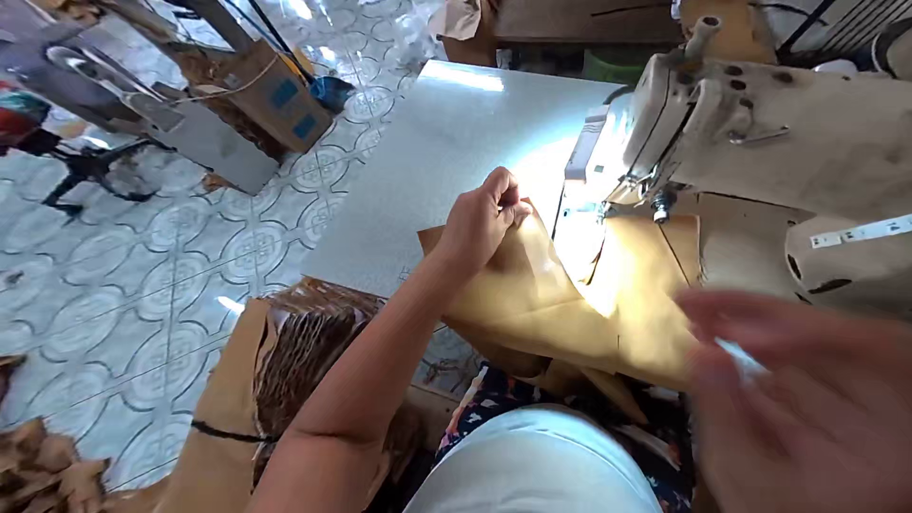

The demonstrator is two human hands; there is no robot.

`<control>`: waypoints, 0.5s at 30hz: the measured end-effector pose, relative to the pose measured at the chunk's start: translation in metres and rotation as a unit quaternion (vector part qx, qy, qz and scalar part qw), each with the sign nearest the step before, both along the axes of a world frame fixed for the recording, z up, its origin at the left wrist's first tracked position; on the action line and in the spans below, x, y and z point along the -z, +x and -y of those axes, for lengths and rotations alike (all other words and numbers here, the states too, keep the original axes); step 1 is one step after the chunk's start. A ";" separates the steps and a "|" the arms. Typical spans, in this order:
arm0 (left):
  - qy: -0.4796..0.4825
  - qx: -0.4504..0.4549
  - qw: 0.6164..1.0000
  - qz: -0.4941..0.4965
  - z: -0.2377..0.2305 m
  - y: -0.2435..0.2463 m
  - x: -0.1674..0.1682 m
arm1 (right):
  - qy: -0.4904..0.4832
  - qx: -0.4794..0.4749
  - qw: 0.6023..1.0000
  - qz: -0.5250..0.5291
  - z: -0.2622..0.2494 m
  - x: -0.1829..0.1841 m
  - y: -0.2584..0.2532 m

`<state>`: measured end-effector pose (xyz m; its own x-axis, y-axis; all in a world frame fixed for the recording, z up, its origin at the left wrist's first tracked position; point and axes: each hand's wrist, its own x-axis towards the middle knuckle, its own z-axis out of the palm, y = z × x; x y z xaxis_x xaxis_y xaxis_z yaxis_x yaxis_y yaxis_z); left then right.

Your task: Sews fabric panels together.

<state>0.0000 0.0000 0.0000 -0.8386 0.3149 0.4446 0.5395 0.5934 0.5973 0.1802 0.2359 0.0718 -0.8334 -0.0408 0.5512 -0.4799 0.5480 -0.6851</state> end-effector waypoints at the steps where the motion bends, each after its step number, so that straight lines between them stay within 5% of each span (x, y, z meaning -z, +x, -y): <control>1: 0.005 0.026 1.000 -0.011 0.003 0.004 -0.010 | 0.054 0.038 0.997 0.030 0.018 0.015 -0.022; 4: 0.006 0.080 0.997 -0.004 0.017 0.010 -0.034 | 0.131 0.068 0.981 0.129 0.060 0.054 -0.062; 15: -0.075 0.124 0.989 0.043 0.057 0.005 -0.054 | 0.088 0.098 0.991 0.016 0.064 0.089 -0.054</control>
<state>0.0046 -0.0573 0.0538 -0.7599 0.5725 0.3077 0.6305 0.5344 0.5628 0.1260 0.1718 -0.0176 -0.8514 0.0300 0.5237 -0.3330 0.7404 -0.5838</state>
